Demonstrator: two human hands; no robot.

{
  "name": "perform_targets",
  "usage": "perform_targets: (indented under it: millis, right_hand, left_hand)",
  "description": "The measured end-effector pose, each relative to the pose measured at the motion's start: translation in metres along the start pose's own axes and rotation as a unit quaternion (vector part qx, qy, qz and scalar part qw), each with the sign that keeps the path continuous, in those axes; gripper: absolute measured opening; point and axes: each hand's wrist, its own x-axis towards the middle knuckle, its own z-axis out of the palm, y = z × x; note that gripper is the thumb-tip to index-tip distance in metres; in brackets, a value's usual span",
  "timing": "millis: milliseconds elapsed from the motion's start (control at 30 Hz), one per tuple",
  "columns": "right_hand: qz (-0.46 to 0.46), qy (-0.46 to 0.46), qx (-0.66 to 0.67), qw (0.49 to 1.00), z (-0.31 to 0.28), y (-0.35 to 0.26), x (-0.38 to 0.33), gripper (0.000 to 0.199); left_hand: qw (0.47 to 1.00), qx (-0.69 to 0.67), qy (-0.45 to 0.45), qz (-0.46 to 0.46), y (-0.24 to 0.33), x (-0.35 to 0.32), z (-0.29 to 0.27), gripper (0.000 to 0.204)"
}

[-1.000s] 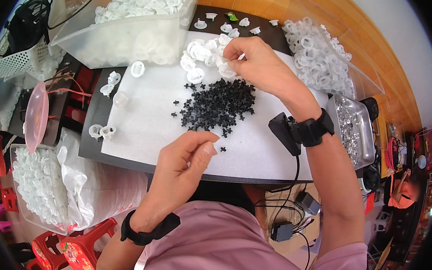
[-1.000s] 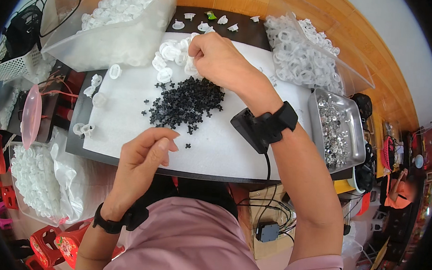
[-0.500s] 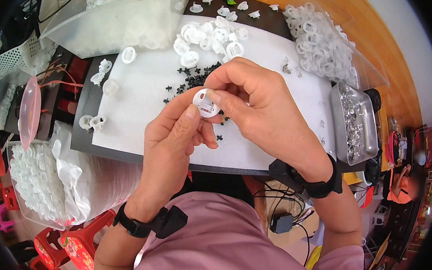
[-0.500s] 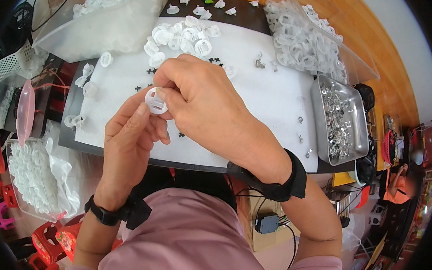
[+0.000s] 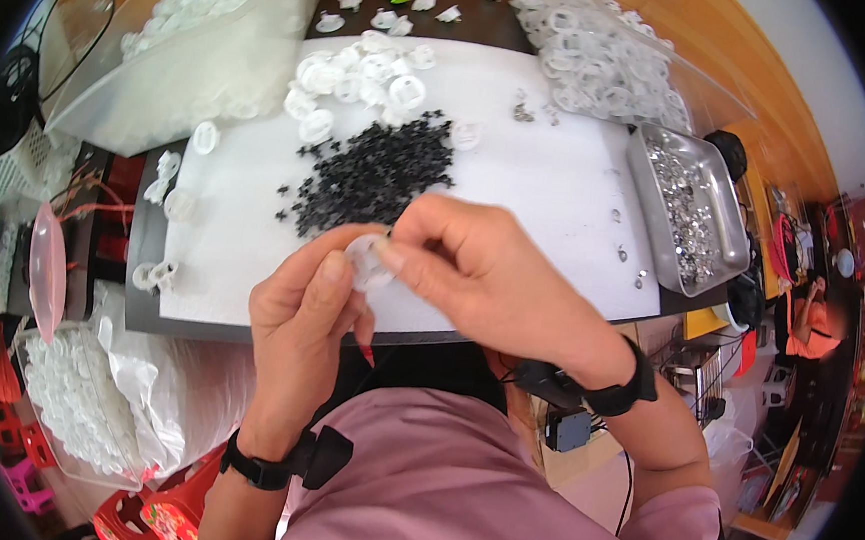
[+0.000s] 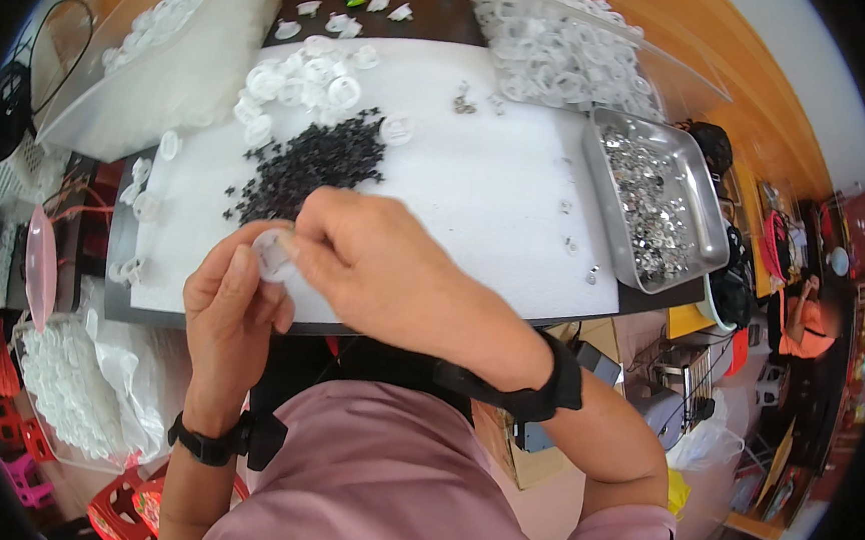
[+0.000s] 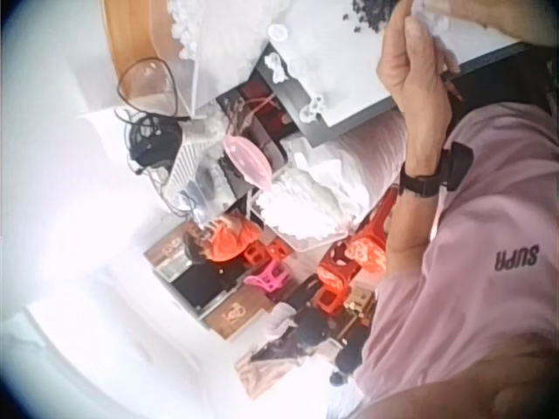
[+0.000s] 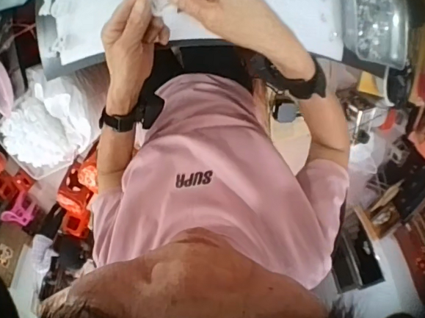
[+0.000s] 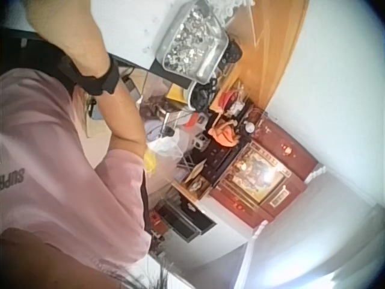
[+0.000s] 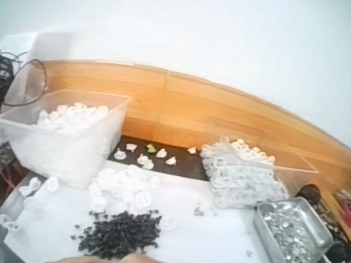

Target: Assembling small white plastic components by inserting black pieces and metal rings.

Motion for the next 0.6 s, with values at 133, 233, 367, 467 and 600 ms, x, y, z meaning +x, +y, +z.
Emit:
perform_targets:
  millis: [133, 233, 367, 467, 600]
  right_hand:
    - [0.054, -0.041, 0.136, 0.988, 0.002, 0.005, -0.011, 0.020]
    - [0.077, -0.057, 0.160, 0.982, 0.001, 0.005, -0.012, 0.018]
    - [0.027, -0.046, 0.097, 0.994, -0.022, 0.001, -0.011, 0.016]
    - [0.076, -0.026, 0.123, 0.989, -0.071, -0.005, -0.004, 0.017]
    - [0.023, 0.041, -0.150, 0.988, -0.100, 0.007, -0.001, 0.020]
  left_hand:
    - [0.998, 0.058, -0.007, 0.004, 0.001, -0.006, 0.000, 0.038]
    - [0.998, 0.029, -0.062, -0.015, 0.002, -0.008, -0.001, 0.046]
    - [0.998, 0.022, -0.061, -0.002, 0.001, -0.003, 0.000, 0.044]
    - [1.000, -0.009, -0.006, 0.019, 0.002, 0.004, -0.003, 0.036]
    - [0.999, -0.046, 0.003, 0.024, -0.003, 0.007, -0.016, 0.037]
